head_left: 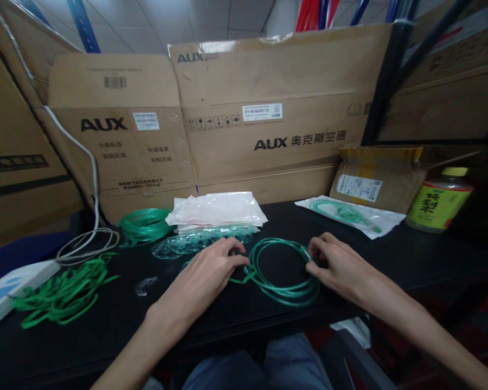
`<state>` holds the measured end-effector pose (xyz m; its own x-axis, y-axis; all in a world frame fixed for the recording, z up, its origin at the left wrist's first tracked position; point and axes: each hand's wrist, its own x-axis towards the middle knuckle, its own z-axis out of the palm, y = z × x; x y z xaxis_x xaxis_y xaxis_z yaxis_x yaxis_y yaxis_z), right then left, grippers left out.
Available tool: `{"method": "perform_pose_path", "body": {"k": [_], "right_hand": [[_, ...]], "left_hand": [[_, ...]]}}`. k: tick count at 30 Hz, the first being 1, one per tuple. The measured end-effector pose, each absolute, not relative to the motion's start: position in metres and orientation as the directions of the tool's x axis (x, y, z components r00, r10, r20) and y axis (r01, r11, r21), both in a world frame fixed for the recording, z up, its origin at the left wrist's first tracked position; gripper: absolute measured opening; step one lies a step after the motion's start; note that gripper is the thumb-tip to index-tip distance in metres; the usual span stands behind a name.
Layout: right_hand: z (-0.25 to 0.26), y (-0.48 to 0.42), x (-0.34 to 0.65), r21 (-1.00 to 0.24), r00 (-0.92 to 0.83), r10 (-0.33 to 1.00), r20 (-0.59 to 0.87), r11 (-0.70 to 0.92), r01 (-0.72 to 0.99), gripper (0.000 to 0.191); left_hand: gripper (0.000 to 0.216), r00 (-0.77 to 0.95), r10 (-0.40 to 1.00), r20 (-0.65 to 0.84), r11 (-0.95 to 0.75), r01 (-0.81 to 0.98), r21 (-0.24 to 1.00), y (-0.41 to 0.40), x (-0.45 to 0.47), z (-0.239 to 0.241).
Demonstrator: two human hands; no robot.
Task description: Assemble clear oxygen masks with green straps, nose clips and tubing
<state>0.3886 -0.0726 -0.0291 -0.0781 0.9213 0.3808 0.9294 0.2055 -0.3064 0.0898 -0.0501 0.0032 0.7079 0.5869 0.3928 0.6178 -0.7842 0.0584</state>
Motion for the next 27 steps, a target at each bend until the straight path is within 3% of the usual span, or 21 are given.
{"method": "perform_pose_path", "body": {"k": [6, 10, 17, 22, 27], "right_hand": [[-0.024, -0.071, 0.378, -0.357, -0.114, 0.947, 0.301, 0.222, 0.907, 0.003], [-0.032, -0.074, 0.375, -0.335, -0.148, 0.920, 0.362, 0.277, 0.901, 0.005], [-0.044, -0.074, 0.370, -0.289, -0.103, 0.885, 0.455, 0.256, 0.922, 0.010], [-0.048, -0.068, 0.371, -0.326, -0.077, 0.872, 0.483, 0.260, 0.909, 0.011], [-0.050, -0.063, 0.375, -0.453, -0.009, 0.882, 0.471, 0.250, 0.856, 0.014]], "left_hand": [[0.038, 0.613, 0.724, 0.316, -0.666, 0.741, 0.089, -0.042, 0.113, 0.014], [0.032, 0.536, 0.813, 0.227, -0.553, 0.833, 0.010, -0.044, 0.138, 0.019], [0.028, 0.524, 0.828, 0.198, -0.534, 0.845, -0.005, -0.045, 0.160, 0.012], [0.053, 0.553, 0.807, 0.206, -0.569, 0.822, 0.023, -0.040, 0.158, 0.007], [0.030, 0.528, 0.828, 0.191, -0.553, 0.826, 0.112, -0.014, 0.164, 0.002]]}}
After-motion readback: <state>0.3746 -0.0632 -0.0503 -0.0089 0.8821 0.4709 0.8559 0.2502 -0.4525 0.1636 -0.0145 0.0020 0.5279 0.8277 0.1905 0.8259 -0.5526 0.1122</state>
